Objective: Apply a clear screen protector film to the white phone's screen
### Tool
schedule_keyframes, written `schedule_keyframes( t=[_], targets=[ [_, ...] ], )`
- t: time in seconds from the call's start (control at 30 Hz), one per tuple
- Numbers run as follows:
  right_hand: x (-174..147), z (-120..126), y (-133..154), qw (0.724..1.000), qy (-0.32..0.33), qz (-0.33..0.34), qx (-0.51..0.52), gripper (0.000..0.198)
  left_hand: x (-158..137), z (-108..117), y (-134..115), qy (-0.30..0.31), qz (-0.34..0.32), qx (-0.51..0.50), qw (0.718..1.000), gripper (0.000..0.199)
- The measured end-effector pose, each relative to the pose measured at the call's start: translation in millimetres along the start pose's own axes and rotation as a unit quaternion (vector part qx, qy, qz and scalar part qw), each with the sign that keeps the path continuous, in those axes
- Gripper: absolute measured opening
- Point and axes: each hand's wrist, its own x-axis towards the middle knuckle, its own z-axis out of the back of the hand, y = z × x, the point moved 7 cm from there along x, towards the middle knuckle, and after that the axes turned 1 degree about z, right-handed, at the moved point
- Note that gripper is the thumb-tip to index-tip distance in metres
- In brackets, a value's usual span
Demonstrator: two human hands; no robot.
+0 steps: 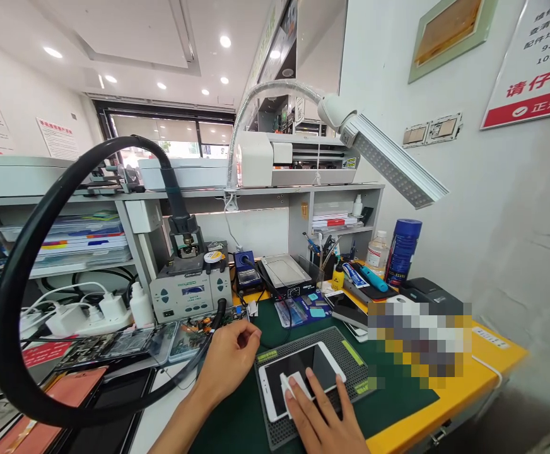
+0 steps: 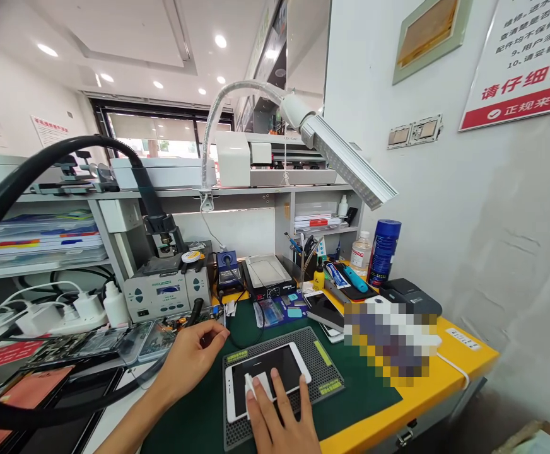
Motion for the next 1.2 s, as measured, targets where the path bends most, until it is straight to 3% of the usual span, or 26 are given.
schedule_keyframes(
  t=[0.27,0.47,0.77,1.0,1.2],
  targets=[
    [-29.0,34.2,-50.7,0.996,0.018,-0.075,-0.037,0.079,-0.5,-0.1,-0.6,0.007,0.01,0.005,1.0,0.03],
    [-39.8,33.6,-67.3,0.994,0.055,-0.094,-0.02,0.076,-0.1,-1.0,-1.1,0.007,0.006,0.005,1.0,0.03],
    [-11.9,32.8,-78.6,0.961,0.203,-0.171,0.077,0.056,-0.4,-1.3,1.5,0.005,-0.005,0.0,1.0,0.026],
    [-1.2,28.4,-89.0,0.955,0.196,-0.185,0.123,0.06,0.0,-1.8,2.3,0.003,-0.011,-0.006,1.0,0.023],
    [8.1,24.4,-87.7,0.927,0.261,-0.221,0.152,0.067,0.2,-1.2,2.4,-0.001,-0.014,-0.005,1.0,0.021]
  ],
)
